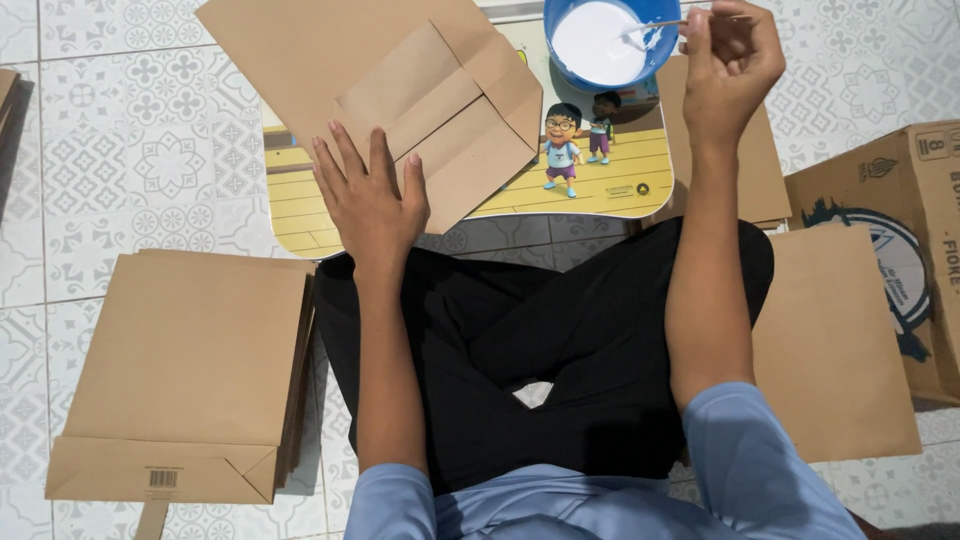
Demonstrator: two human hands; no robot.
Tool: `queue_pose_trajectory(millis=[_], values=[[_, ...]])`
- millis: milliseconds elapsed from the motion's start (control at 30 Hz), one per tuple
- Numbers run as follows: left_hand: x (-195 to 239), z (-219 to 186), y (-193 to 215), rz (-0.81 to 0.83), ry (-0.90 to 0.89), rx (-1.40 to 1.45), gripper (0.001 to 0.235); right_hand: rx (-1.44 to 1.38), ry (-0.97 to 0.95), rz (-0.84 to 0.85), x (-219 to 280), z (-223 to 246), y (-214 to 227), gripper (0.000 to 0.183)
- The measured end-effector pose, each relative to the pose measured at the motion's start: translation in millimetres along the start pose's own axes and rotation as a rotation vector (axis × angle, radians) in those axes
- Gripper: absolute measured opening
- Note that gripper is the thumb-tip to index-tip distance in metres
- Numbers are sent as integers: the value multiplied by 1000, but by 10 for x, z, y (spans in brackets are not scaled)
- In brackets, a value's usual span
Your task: The person applies white glue to the edges of a flat cardboard piece using a small stick, then folds and presses the glued flaps to assemble a box-like structure. The person repeats the gluing and folding process on another cardboard piece.
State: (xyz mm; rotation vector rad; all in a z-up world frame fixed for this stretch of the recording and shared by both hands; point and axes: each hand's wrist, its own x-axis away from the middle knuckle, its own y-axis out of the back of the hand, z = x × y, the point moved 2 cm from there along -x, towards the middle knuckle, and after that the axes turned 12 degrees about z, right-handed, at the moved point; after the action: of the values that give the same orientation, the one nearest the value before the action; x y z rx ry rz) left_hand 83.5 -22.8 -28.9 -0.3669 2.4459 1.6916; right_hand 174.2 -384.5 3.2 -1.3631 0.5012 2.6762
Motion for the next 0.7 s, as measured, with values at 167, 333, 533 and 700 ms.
queue_pose_trajectory(millis=[167, 333, 533, 700], values=[[-10, 11, -13, 15, 13, -19, 53, 5, -24, -34, 0, -8, 29, 20], [-4, 0, 7, 23, 10, -9, 53, -59, -54, -22, 32, -54, -22, 23], [-3, -8, 3, -2, -4, -14, 52, -15, -42, 27, 9, 30, -98, 20], [-1, -18, 15, 20, 11, -5, 53, -5, -24, 41, 16, 14, -72, 19]])
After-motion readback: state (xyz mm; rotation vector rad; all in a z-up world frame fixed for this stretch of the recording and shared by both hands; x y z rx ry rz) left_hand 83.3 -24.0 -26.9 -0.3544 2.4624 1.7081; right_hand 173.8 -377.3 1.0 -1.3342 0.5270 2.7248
